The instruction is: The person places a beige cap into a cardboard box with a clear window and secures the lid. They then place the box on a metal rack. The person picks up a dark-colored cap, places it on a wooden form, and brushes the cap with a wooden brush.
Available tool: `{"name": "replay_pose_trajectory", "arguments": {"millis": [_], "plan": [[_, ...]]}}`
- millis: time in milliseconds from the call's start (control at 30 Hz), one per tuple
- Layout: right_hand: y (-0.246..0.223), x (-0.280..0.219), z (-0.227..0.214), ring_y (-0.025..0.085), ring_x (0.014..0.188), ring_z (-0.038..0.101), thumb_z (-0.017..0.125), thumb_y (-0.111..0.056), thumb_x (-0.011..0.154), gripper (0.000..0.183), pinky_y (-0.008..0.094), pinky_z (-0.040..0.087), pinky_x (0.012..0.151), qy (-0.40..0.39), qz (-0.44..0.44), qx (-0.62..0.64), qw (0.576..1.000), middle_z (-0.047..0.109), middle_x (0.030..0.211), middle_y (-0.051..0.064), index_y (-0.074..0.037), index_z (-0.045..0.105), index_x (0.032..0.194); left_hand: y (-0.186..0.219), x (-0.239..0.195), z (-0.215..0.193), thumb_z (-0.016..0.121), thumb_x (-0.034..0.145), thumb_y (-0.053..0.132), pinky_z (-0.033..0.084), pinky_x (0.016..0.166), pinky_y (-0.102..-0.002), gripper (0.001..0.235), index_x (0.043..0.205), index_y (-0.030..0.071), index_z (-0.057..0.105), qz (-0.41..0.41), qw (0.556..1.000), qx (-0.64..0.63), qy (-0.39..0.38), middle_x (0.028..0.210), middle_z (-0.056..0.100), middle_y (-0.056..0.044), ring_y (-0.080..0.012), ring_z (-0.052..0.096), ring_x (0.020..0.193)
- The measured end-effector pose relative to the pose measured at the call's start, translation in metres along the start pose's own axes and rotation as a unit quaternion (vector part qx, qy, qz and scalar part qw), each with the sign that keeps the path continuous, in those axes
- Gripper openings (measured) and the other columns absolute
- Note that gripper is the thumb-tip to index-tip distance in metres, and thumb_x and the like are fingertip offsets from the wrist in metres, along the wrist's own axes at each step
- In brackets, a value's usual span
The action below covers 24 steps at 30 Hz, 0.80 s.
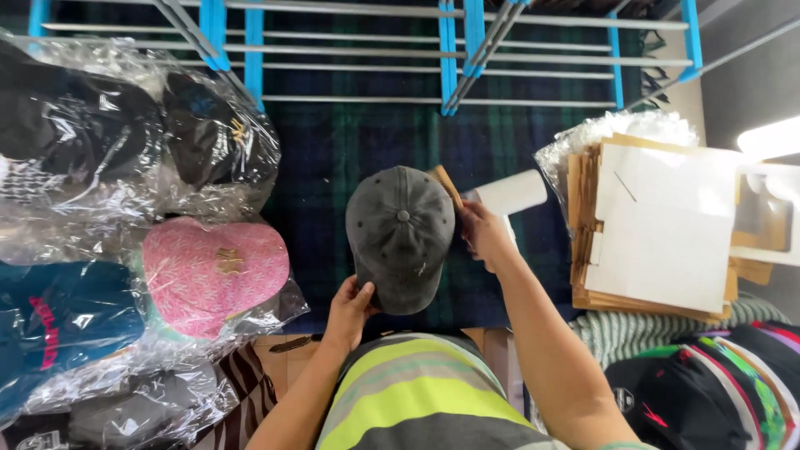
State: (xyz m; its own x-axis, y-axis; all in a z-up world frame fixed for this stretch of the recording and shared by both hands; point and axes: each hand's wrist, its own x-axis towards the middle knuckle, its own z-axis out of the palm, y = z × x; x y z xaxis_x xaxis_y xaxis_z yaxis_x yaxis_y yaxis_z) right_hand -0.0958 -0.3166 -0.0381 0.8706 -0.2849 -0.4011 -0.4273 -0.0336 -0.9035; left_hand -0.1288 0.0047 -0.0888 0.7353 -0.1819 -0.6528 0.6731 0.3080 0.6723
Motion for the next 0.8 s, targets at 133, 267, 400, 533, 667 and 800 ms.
{"name": "replay_pose_trajectory", "arguments": {"millis": [133, 267, 400, 533, 667, 800], "plan": [[-0.053, -0.053, 0.031, 0.023, 0.044, 0.057, 0.057, -0.043, 0.101, 0.031, 0.035, 0.045, 0.028, 0.217, 0.121, -0.106, 0.963, 0.064, 0.064, 0.007, -0.029, 0.071, 0.124, -0.005, 0.008, -0.003, 0.069, 0.098, 0.012, 0.062, 0.077, -0.051, 0.026, 0.123, 0.009, 0.068, 0.002, 1.0, -0.006, -0.004, 0.099, 0.067, -0.012, -0.031, 0.071, 0.09], [-0.054, -0.112, 0.053, 0.02, 0.051, 0.055, 0.049, -0.021, 0.103, 0.041, 0.028, 0.045, 0.039, 0.213, -0.001, 0.031, 0.976, 0.062, 0.072, 0.015, -0.012, 0.057, 0.142, -0.002, 0.002, 0.001, 0.068, 0.099, 0.013, 0.061, 0.08, -0.052, 0.023, 0.121, 0.008, 0.067, -0.021, 1.0, 0.012, 0.006, 0.097, 0.065, -0.012, -0.0316, 0.069, 0.09], [-0.016, -0.123, 0.054, 0.021, 0.054, 0.06, 0.05, -0.029, 0.105, 0.039, 0.029, 0.049, 0.043, 0.198, 0.073, 0.042, 0.977, 0.064, 0.076, 0.013, -0.014, 0.059, 0.14, -0.007, 0.009, 0.0, 0.068, 0.099, 0.015, 0.061, 0.081, -0.052, 0.022, 0.121, 0.009, 0.067, -0.022, 1.0, 0.011, 0.008, 0.098, 0.065, -0.012, -0.0309, 0.068, 0.088], [-0.049, -0.137, 0.042, 0.021, 0.084, 0.072, 0.06, -0.018, 0.103, 0.037, 0.035, 0.062, 0.07, 0.205, -0.128, -0.119, 0.963, 0.074, 0.123, 0.014, -0.013, 0.067, 0.138, 0.0, 0.003, 0.005, 0.069, 0.099, 0.015, 0.062, 0.081, -0.05, 0.022, 0.12, 0.01, 0.066, -0.029, 1.0, 0.006, 0.008, 0.096, 0.064, -0.009, -0.0289, 0.068, 0.087], [-0.085, -0.076, 0.031, 0.017, 0.073, 0.066, 0.066, -0.021, 0.097, 0.034, 0.026, 0.057, 0.061, 0.069, -0.326, -0.303, 0.893, 0.076, 0.095, 0.001, -0.016, 0.073, 0.13, 0.007, -0.002, 0.008, 0.069, 0.098, 0.016, 0.062, 0.08, -0.048, 0.021, 0.119, 0.011, 0.067, -0.025, 1.0, 0.002, 0.007, 0.092, 0.062, -0.007, -0.0265, 0.068, 0.084], [-0.093, -0.029, 0.033, 0.03, 0.061, 0.057, 0.056, -0.017, 0.099, 0.029, 0.04, 0.048, 0.055, 0.087, -0.173, -0.169, 0.966, 0.065, 0.081, 0.017, -0.014, 0.07, 0.125, 0.004, -0.005, 0.009, 0.069, 0.098, 0.016, 0.063, 0.078, -0.047, 0.022, 0.12, 0.011, 0.067, -0.011, 1.0, -0.008, 0.009, 0.092, 0.063, -0.007, -0.0261, 0.067, 0.083]]}}
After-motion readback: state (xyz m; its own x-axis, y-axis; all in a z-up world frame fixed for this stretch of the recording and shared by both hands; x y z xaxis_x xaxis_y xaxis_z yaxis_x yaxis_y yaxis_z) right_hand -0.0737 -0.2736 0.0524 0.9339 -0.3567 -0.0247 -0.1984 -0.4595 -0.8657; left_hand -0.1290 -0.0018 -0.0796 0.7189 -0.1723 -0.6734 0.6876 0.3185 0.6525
